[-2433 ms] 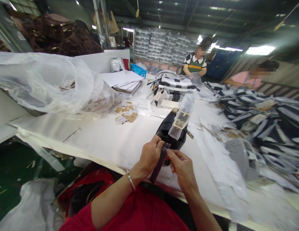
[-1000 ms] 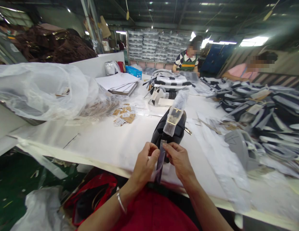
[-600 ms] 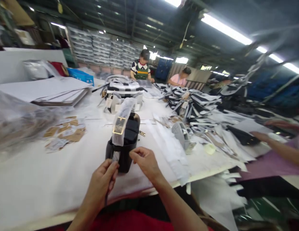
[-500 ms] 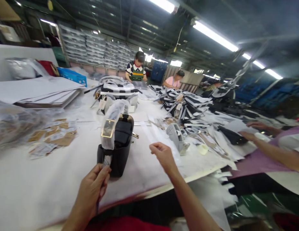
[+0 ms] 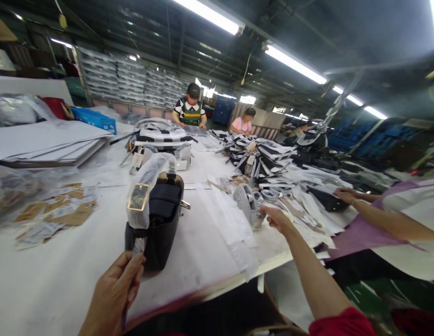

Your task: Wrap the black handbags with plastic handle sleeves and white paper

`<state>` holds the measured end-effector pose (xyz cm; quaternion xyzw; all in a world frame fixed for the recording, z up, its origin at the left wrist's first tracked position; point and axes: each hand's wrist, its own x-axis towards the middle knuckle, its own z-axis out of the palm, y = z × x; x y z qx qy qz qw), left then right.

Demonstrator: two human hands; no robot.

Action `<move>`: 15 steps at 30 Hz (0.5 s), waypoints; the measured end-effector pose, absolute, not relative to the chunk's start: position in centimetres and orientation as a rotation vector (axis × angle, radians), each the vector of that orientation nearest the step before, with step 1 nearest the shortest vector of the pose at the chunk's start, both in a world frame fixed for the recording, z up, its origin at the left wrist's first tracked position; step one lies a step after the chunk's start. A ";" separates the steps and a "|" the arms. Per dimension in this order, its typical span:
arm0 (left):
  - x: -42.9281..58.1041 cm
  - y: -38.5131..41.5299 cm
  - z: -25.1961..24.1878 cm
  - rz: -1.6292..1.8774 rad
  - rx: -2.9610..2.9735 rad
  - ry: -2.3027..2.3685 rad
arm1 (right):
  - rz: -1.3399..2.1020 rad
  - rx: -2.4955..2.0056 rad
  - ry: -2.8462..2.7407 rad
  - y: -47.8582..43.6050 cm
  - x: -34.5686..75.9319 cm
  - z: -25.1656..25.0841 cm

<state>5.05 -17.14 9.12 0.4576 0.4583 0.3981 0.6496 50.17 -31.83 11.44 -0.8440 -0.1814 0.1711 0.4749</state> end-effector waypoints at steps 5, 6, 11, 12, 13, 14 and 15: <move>5.1 -17.5 9.3 0.928 1.049 1.036 | 0.554 -1.965 -0.431 -31.9 50.4 10.9; 5.1 -17.5 9.3 0.928 1.045 1.044 | 0.543 -1.943 -0.425 -31.8 50.3 10.8; 5.2 -17.6 9.9 0.911 1.045 1.064 | 0.435 -1.817 -0.411 -32.3 49.1 11.3; 5.2 -17.6 10.0 0.908 1.050 1.064 | 0.418 -1.799 -0.411 -32.8 48.8 11.4; 5.3 -17.6 10.1 0.908 1.054 1.064 | 0.406 -1.789 -0.409 -33.3 48.5 11.5; 5.3 -17.6 10.2 0.909 1.057 1.063 | 0.400 -1.789 -0.404 -33.9 48.2 11.4; 5.4 -17.7 10.2 0.914 1.057 1.062 | 0.403 -1.799 -0.396 -34.5 47.9 11.3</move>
